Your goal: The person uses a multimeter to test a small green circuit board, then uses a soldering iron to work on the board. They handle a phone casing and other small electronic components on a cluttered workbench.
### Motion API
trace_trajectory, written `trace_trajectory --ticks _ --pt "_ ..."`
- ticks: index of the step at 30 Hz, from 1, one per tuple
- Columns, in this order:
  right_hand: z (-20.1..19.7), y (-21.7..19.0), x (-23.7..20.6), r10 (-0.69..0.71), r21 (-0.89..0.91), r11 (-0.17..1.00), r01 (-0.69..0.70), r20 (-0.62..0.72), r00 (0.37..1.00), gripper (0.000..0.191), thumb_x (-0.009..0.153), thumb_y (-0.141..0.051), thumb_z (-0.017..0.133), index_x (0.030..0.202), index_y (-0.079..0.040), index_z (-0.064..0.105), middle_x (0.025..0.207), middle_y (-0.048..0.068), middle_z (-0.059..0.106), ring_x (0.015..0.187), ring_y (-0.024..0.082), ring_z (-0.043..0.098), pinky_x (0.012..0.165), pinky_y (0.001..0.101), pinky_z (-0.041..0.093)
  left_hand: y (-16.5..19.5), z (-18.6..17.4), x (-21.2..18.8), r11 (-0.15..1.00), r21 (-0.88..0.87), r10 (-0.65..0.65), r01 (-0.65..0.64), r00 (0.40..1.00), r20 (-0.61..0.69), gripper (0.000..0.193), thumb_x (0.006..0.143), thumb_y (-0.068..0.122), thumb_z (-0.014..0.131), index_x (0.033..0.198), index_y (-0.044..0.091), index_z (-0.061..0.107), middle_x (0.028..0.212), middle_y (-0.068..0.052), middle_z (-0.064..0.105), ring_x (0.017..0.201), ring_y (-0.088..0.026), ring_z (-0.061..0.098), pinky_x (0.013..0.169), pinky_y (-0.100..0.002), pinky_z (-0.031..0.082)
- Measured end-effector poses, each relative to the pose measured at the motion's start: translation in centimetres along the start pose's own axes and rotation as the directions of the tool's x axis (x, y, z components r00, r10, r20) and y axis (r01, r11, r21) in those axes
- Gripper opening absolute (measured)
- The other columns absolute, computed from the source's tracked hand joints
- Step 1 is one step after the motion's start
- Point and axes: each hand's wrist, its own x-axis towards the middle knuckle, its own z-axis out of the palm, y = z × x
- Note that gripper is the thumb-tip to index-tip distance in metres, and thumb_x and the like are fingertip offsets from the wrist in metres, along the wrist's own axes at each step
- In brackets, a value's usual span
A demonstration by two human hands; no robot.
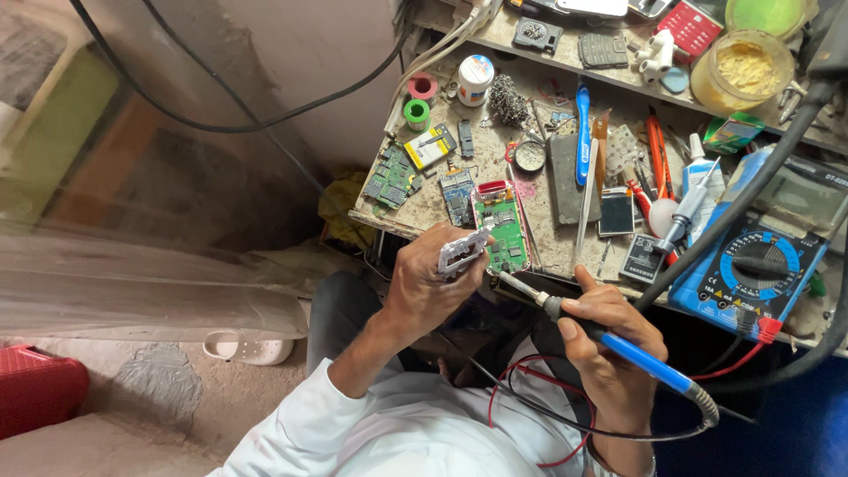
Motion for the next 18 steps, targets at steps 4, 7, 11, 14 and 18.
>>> trace_trajectory --ticks 4,7,11,14,18 --pt "0.05 -0.18 0.21 0.000 -0.027 1.000 0.001 0.016 1.000 0.017 0.088 0.001 0.072 0.105 -0.001 0.071 0.086 0.007 0.067 0.084 0.015 0.064 0.130 0.0550 0.042 -0.22 0.06 0.10 1.000 -0.016 -0.024 0.024 1.000 0.013 0.018 0.090 0.003 0.076 0.108 0.005 0.073 0.094 -0.005 0.074 0.080 -0.015 0.068 0.073 -0.030 0.057" --pt "0.06 -0.31 0.26 0.001 -0.045 0.999 0.000 0.020 1.000 0.017 0.088 0.001 0.072 0.104 -0.001 0.070 0.086 0.007 0.067 0.085 0.015 0.065 0.130 0.0552 0.043 -0.29 0.08 0.02 0.999 -0.025 -0.029 0.030 0.999 0.013 0.018 0.090 0.002 0.076 0.108 0.005 0.073 0.095 -0.005 0.073 0.081 -0.015 0.068 0.073 -0.030 0.058" --pt "0.05 -0.49 0.25 0.009 -0.056 0.998 -0.008 0.015 1.000 0.017 0.087 0.001 0.072 0.104 -0.001 0.071 0.086 0.007 0.067 0.085 0.015 0.065 0.130 0.0556 0.043 -0.28 0.09 -0.01 0.999 -0.023 -0.045 0.045 0.999 0.012 0.019 0.090 0.002 0.076 0.108 0.005 0.073 0.094 -0.006 0.072 0.081 -0.015 0.069 0.073 -0.030 0.058" --pt "0.20 -0.51 0.25 0.002 -0.019 1.000 -0.002 -0.012 1.000 0.018 0.089 0.001 0.072 0.107 -0.002 0.070 0.089 0.007 0.068 0.088 0.015 0.065 0.129 0.0555 0.044 -0.30 0.01 0.12 0.998 -0.039 -0.052 0.053 0.999 0.007 0.019 0.090 0.002 0.076 0.108 0.005 0.073 0.095 -0.006 0.072 0.081 -0.016 0.070 0.072 -0.030 0.058" --pt "0.30 -0.53 0.55 -0.003 -0.043 0.999 0.003 -0.001 1.000 0.017 0.090 0.001 0.072 0.107 -0.002 0.070 0.089 0.007 0.068 0.087 0.015 0.065 0.126 0.0541 0.044 -0.34 -0.13 0.41 0.999 -0.027 -0.028 0.028 1.000 0.001 0.019 0.089 0.002 0.076 0.107 0.004 0.072 0.094 -0.007 0.072 0.081 -0.018 0.069 0.074 -0.031 0.057"
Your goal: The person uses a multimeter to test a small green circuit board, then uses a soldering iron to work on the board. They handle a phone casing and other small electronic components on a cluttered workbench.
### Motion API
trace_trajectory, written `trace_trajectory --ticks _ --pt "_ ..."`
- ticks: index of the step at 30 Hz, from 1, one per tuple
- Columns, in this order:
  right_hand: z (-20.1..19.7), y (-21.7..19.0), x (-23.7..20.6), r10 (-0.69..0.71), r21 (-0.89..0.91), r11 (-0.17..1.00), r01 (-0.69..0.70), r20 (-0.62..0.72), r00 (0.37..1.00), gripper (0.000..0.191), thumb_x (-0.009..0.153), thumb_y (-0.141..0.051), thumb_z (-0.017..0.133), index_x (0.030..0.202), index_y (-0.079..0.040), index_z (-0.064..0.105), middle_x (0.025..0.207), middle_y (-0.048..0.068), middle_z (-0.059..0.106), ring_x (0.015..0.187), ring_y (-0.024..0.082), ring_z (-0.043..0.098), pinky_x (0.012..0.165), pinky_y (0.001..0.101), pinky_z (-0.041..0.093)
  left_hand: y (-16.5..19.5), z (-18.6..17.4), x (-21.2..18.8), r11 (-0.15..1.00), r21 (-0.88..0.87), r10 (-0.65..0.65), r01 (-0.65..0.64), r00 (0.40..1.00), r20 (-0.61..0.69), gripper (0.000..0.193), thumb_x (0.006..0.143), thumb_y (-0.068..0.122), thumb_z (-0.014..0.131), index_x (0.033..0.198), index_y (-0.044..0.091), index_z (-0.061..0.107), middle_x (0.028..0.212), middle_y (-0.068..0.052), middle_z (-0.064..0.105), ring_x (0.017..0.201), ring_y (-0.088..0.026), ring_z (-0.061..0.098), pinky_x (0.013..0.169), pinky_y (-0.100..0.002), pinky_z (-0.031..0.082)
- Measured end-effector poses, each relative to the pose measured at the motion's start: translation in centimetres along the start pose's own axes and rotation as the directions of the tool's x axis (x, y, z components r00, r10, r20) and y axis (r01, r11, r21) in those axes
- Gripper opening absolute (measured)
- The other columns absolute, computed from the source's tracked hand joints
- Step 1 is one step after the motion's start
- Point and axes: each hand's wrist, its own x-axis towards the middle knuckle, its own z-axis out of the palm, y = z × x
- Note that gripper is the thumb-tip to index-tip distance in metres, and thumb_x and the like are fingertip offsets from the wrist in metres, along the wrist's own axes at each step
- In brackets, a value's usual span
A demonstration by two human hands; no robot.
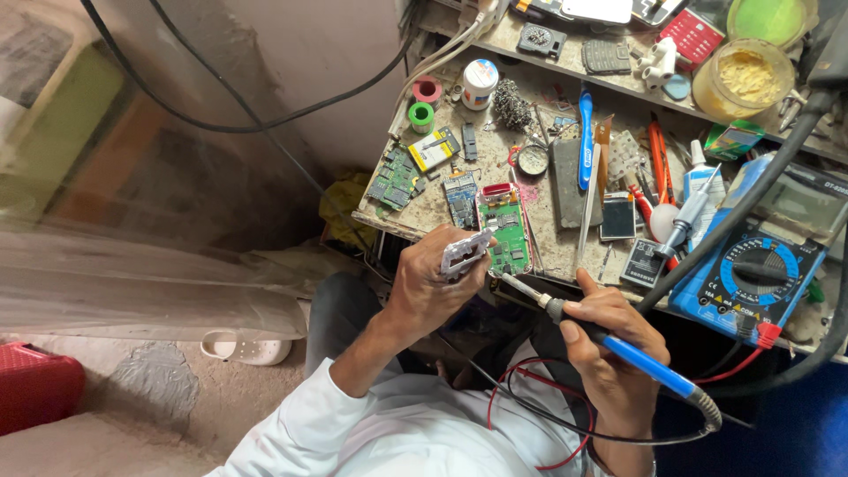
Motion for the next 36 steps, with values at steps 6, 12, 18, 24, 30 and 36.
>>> trace_trajectory --ticks 6,12,18,24,30,36 --pt "0.1 -0.1 0.1 -0.003 -0.021 1.000 0.004 0.010 1.000 0.017 0.089 0.002 0.072 0.106 -0.002 0.070 0.093 0.008 0.068 0.087 0.015 0.066 0.129 0.0556 0.044 -0.1 0.1 0.0 1.000 -0.002 0.001 -0.001 1.000 -0.001 0.019 0.089 0.002 0.076 0.107 0.004 0.072 0.095 -0.007 0.073 0.082 -0.018 0.070 0.074 -0.031 0.058" --pt "0.3 -1.0 0.5 -0.015 -0.113 0.993 0.018 0.030 0.999 0.018 0.086 0.004 0.070 0.103 -0.001 0.070 0.094 0.009 0.070 0.091 0.018 0.068 0.126 0.0547 0.046 0.0 0.0 0.1 1.000 0.014 0.018 -0.018 1.000 0.005 0.018 0.090 0.002 0.076 0.107 0.004 0.072 0.096 -0.007 0.073 0.085 -0.019 0.070 0.076 -0.032 0.058" --pt "0.5 -1.6 0.7 -0.023 -0.140 0.990 0.028 0.035 0.999 0.017 0.086 0.003 0.071 0.102 0.000 0.070 0.092 0.009 0.069 0.089 0.018 0.068 0.124 0.0544 0.048 0.2 -0.1 0.1 1.000 0.006 0.001 -0.001 1.000 0.021 0.019 0.090 0.001 0.075 0.108 0.004 0.072 0.097 -0.006 0.073 0.085 -0.019 0.070 0.076 -0.031 0.058" --pt "0.3 -1.5 0.5 -0.008 -0.060 0.998 0.008 0.005 1.000 0.015 0.090 0.002 0.071 0.105 0.000 0.070 0.089 0.008 0.068 0.085 0.015 0.065 0.127 0.0553 0.047 0.1 0.0 0.3 1.000 0.011 0.014 -0.015 1.000 0.021 0.019 0.090 0.001 0.075 0.108 0.004 0.072 0.096 -0.006 0.072 0.084 -0.018 0.070 0.076 -0.031 0.058" --pt "0.4 -1.6 0.4 0.001 -0.093 0.996 -0.001 0.008 1.000 0.015 0.088 0.002 0.072 0.104 0.000 0.070 0.089 0.008 0.069 0.087 0.016 0.067 0.126 0.0552 0.047 0.1 0.0 0.3 1.000 -0.002 0.007 -0.007 1.000 0.022 0.018 0.090 0.001 0.075 0.108 0.004 0.072 0.095 -0.006 0.072 0.083 -0.018 0.069 0.075 -0.031 0.057" --pt "0.6 -1.9 0.6 0.001 -0.143 0.990 0.001 0.016 1.000 0.015 0.087 0.001 0.072 0.102 0.000 0.070 0.094 0.009 0.071 0.092 0.018 0.069 0.124 0.0541 0.048 0.1 0.1 0.3 1.000 -0.002 0.029 -0.029 0.999 0.022 0.018 0.090 0.001 0.075 0.107 0.004 0.071 0.095 -0.007 0.072 0.084 -0.019 0.069 0.076 -0.032 0.057"
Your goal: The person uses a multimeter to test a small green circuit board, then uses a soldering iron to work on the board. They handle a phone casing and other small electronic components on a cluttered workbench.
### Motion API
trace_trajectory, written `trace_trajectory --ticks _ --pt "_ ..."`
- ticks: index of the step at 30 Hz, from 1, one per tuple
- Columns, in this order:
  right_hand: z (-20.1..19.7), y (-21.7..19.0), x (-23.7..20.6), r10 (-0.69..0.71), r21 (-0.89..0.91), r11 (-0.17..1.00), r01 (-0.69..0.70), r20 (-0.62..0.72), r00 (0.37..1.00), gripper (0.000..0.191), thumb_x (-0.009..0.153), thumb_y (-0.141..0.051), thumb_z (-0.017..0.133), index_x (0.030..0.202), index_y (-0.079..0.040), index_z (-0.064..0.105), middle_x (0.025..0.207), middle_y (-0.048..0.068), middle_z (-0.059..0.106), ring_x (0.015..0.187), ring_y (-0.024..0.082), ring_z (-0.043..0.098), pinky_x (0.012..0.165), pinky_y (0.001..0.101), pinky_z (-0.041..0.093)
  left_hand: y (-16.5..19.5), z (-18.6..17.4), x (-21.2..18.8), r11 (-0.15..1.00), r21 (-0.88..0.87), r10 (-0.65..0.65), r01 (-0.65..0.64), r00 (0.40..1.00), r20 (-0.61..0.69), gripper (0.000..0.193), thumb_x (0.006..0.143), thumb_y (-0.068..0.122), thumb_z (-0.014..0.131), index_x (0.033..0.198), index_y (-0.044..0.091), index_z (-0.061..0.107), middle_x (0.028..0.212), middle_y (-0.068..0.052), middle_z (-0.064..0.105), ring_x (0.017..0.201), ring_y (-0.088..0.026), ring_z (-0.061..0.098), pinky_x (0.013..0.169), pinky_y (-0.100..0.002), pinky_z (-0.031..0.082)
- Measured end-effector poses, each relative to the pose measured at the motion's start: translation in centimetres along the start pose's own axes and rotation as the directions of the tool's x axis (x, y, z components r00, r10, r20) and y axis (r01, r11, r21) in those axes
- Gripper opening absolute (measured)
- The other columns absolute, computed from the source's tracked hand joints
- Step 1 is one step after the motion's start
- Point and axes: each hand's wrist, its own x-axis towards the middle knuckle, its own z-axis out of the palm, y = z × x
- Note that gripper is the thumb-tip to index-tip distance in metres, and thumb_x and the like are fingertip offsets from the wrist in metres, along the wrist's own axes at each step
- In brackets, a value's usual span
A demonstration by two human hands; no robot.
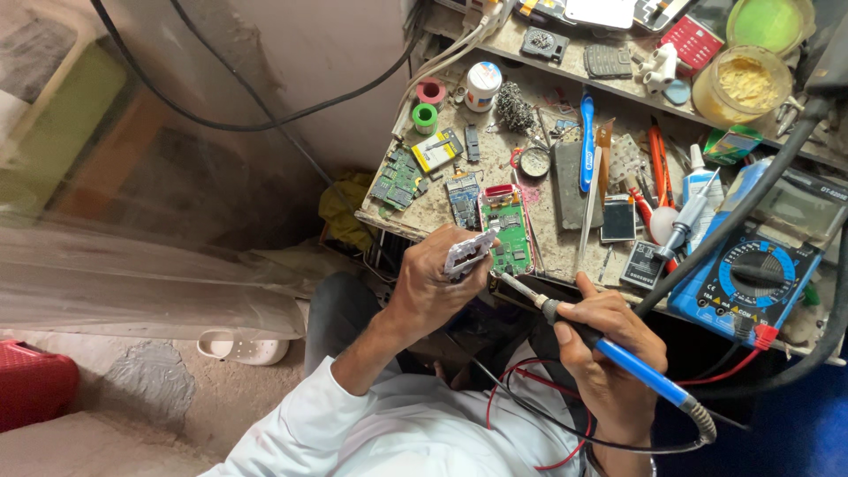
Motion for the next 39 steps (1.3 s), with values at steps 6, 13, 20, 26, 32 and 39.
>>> trace_trajectory --ticks 6,13,20,26,32,39 --pt "0.04 -0.32 0.47 -0.019 -0.051 0.999 0.020 0.017 1.000 0.016 0.085 0.002 0.071 0.101 0.000 0.070 0.093 0.009 0.071 0.089 0.018 0.069 0.122 0.0536 0.050 -0.15 -0.04 0.19 1.000 0.007 0.018 -0.018 1.000 0.002 0.017 0.090 0.001 0.075 0.107 0.004 0.070 0.096 -0.007 0.071 0.085 -0.020 0.070 0.077 -0.032 0.057" --pt "0.07 -0.72 0.63 -0.024 -0.080 0.996 0.027 0.040 0.999 0.020 0.082 0.004 0.073 0.100 -0.002 0.071 0.092 0.008 0.069 0.088 0.017 0.069 0.121 0.0542 0.049 -0.09 -0.26 0.27 1.000 0.017 -0.002 0.002 1.000 0.020 0.018 0.090 0.002 0.076 0.107 0.003 0.070 0.096 -0.007 0.072 0.085 -0.018 0.071 0.076 -0.031 0.058" --pt "0.14 -0.80 0.57 -0.016 -0.092 0.996 0.020 0.048 0.999 0.021 0.080 0.005 0.073 0.100 -0.003 0.072 0.091 0.007 0.069 0.088 0.017 0.069 0.122 0.0543 0.048 -0.20 -0.26 0.30 1.000 0.030 -0.007 0.006 1.000 0.016 0.019 0.089 0.002 0.076 0.107 0.003 0.071 0.095 -0.007 0.072 0.082 -0.018 0.072 0.073 -0.031 0.058" --pt "0.00 -0.56 0.38 0.007 -0.015 1.000 -0.007 0.006 1.000 0.019 0.084 0.004 0.071 0.102 0.000 0.070 0.095 0.009 0.070 0.092 0.018 0.068 0.122 0.0539 0.049 -0.25 -0.15 0.32 1.000 0.028 -0.006 0.005 1.000 0.014 0.018 0.089 0.002 0.076 0.106 0.003 0.072 0.096 -0.007 0.073 0.083 -0.018 0.072 0.074 -0.031 0.059" --pt "0.02 -0.62 0.03 0.020 0.020 1.000 -0.020 -0.005 1.000 0.018 0.086 0.005 0.071 0.103 0.000 0.071 0.093 0.009 0.069 0.091 0.017 0.067 0.125 0.0550 0.047 -0.14 -0.25 0.44 1.000 0.024 0.009 -0.010 1.000 0.015 0.017 0.090 0.002 0.076 0.106 0.003 0.071 0.097 -0.008 0.073 0.084 -0.018 0.072 0.075 -0.031 0.059" --pt "0.15 -0.71 0.19 0.016 -0.021 1.000 -0.016 0.010 1.000 0.018 0.085 0.004 0.072 0.102 -0.001 0.071 0.093 0.008 0.070 0.091 0.017 0.068 0.123 0.0535 0.047 -0.22 -0.21 0.42 1.000 0.029 0.009 -0.010 1.000 0.016 0.018 0.089 0.002 0.076 0.107 0.003 0.072 0.096 -0.008 0.073 0.082 -0.019 0.072 0.074 -0.032 0.058"
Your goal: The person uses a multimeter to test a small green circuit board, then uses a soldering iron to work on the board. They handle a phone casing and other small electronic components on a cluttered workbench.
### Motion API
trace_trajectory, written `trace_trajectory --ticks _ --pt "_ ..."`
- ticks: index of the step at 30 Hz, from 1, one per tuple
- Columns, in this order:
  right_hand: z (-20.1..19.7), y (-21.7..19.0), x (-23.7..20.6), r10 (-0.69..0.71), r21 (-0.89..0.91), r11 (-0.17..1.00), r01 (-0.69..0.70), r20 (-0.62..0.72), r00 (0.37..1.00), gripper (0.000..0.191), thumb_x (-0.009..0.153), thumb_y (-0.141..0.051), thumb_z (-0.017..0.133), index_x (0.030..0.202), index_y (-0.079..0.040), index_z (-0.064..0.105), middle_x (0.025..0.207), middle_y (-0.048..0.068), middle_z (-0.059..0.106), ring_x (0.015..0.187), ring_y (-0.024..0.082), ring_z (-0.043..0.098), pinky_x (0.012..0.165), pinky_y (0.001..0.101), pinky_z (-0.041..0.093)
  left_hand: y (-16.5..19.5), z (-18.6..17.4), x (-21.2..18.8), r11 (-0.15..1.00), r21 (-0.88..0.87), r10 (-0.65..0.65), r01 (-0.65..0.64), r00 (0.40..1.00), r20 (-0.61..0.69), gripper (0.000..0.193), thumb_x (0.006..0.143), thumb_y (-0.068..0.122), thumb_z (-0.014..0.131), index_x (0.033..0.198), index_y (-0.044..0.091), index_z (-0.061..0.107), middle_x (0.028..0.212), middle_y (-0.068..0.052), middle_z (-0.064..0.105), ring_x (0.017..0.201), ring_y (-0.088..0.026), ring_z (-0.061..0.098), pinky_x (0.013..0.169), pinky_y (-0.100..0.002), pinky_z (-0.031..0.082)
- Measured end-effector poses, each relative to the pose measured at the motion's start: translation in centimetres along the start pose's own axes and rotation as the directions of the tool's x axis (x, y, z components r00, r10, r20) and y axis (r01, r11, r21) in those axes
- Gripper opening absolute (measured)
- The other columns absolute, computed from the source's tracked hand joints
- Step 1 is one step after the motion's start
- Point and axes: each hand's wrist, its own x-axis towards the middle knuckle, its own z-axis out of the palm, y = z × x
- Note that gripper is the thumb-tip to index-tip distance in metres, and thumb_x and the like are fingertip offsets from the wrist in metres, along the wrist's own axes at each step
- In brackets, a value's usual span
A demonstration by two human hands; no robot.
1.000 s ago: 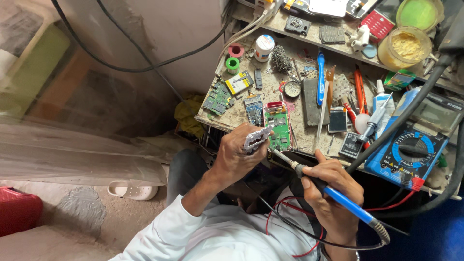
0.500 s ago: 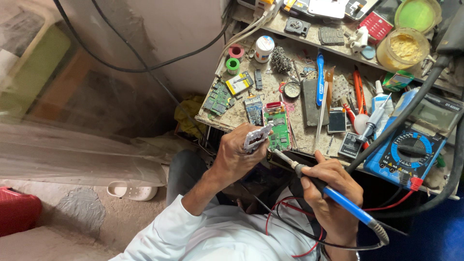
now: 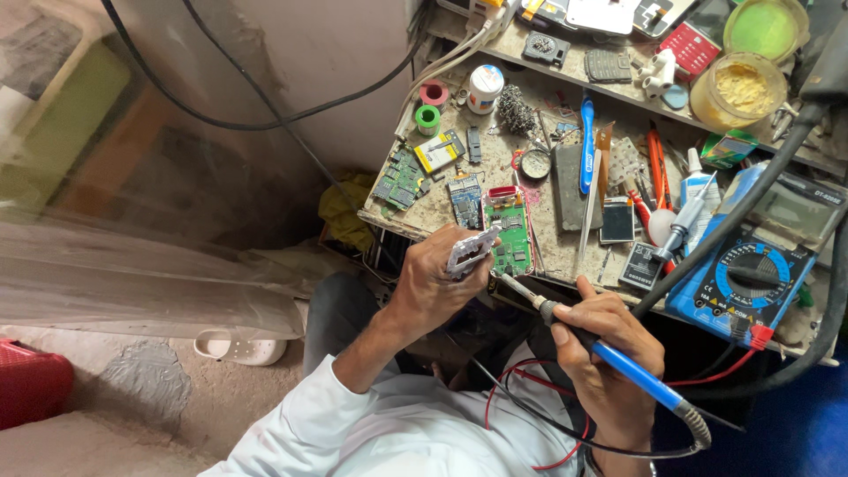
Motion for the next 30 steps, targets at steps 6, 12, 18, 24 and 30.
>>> trace_trajectory --ticks 6,12,18,24,30 --pt "0.1 -0.6 0.3 -0.005 -0.029 1.000 0.006 0.012 1.000 0.018 0.084 0.003 0.074 0.101 -0.002 0.072 0.091 0.008 0.069 0.089 0.016 0.068 0.122 0.0527 0.048 0.1 -0.3 0.0 1.000 -0.003 0.029 -0.029 1.000 -0.003 0.018 0.090 0.001 0.076 0.107 0.002 0.071 0.096 -0.008 0.073 0.082 -0.019 0.071 0.073 -0.032 0.058" --pt "0.3 -1.8 0.7 -0.056 -0.122 0.991 0.059 0.025 0.998 0.018 0.082 0.003 0.074 0.099 -0.003 0.071 0.090 0.007 0.070 0.086 0.017 0.070 0.121 0.0540 0.049 0.3 -0.5 0.1 1.000 0.008 0.028 -0.028 1.000 -0.005 0.018 0.089 0.001 0.077 0.106 0.001 0.070 0.093 -0.009 0.071 0.080 -0.020 0.070 0.072 -0.032 0.057" --pt "0.6 -2.8 1.0 -0.087 -0.205 0.974 0.092 0.035 0.996 0.020 0.079 0.004 0.075 0.097 -0.004 0.071 0.089 0.006 0.071 0.085 0.017 0.070 0.121 0.0562 0.048 0.4 -0.5 0.0 1.000 0.008 0.015 -0.015 1.000 -0.015 0.017 0.088 0.000 0.077 0.103 -0.001 0.069 0.090 -0.009 0.069 0.078 -0.021 0.069 0.070 -0.033 0.056" --pt "0.5 -3.1 1.3 -0.100 -0.233 0.966 0.110 0.054 0.993 0.020 0.076 0.004 0.076 0.094 -0.004 0.072 0.085 0.005 0.069 0.083 0.017 0.070 0.120 0.0567 0.049 0.4 -0.4 0.0 1.000 -0.004 0.016 -0.016 1.000 -0.009 0.017 0.089 0.001 0.076 0.105 0.000 0.070 0.095 -0.009 0.072 0.080 -0.020 0.071 0.072 -0.032 0.058" --pt "0.4 -3.4 1.5 -0.121 -0.248 0.960 0.131 0.057 0.991 0.021 0.076 0.005 0.077 0.095 -0.003 0.072 0.087 0.006 0.071 0.083 0.018 0.070 0.119 0.0570 0.048 0.4 -0.4 0.0 1.000 0.010 0.014 -0.014 1.000 -0.002 0.017 0.090 0.002 0.076 0.105 0.000 0.070 0.095 -0.010 0.072 0.082 -0.021 0.071 0.073 -0.032 0.059"
